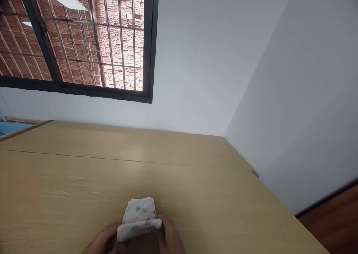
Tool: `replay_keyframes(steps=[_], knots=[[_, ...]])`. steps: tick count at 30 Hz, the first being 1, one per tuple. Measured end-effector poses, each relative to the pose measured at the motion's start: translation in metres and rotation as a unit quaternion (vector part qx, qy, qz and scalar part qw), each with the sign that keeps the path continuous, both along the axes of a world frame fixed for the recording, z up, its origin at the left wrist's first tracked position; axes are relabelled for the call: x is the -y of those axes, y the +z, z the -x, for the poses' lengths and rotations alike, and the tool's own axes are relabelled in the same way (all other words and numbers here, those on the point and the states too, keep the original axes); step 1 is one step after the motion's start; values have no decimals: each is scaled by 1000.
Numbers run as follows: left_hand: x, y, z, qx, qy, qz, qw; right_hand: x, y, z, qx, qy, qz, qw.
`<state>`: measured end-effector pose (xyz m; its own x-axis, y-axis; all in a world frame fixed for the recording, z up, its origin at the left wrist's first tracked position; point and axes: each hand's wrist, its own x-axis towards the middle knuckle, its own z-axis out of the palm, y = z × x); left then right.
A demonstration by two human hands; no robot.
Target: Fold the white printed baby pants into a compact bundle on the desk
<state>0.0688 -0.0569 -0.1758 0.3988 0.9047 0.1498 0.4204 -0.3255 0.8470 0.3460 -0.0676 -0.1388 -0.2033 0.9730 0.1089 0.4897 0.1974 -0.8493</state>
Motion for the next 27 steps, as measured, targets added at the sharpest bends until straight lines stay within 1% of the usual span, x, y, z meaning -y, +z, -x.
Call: replay_keyframes(steps=[3,5,8,10,11,13,16,17,18,21,22,24,27], knots=[[-4,11,-11,2,46,26,999,-8,7,6,9,-24,-6,1000],[-9,13,-18,-8,88,25,996,-17,6,9,40,-39,-20,998],[-15,9,-26,-66,151,9,986,-32,-4,14,90,-76,-40,992],[-16,5,-29,-116,183,-2,976,-41,-13,17,125,-106,-67,984],[-16,3,-31,-136,197,-19,971,-44,-17,20,143,-123,-91,978],[-14,2,-35,-172,229,-82,955,-48,-22,26,177,-158,-149,960],[-10,-1,-45,-230,275,-196,913,-45,-20,39,205,-198,-229,931],[-10,-4,-50,-242,277,-238,899,-42,-16,44,206,-193,-249,926],[-10,-8,-55,-244,269,-282,888,-39,-13,49,206,-172,-262,927],[-14,-24,-73,-230,200,-396,866,-31,-3,62,208,-55,-266,940],[-16,-31,-77,-231,186,-414,861,-31,-3,64,214,-17,-259,942],[-20,-45,-85,-235,185,-428,853,-34,-6,66,233,37,-251,939],[-24,-68,-93,-232,227,-438,838,-45,-21,63,266,76,-271,922]])
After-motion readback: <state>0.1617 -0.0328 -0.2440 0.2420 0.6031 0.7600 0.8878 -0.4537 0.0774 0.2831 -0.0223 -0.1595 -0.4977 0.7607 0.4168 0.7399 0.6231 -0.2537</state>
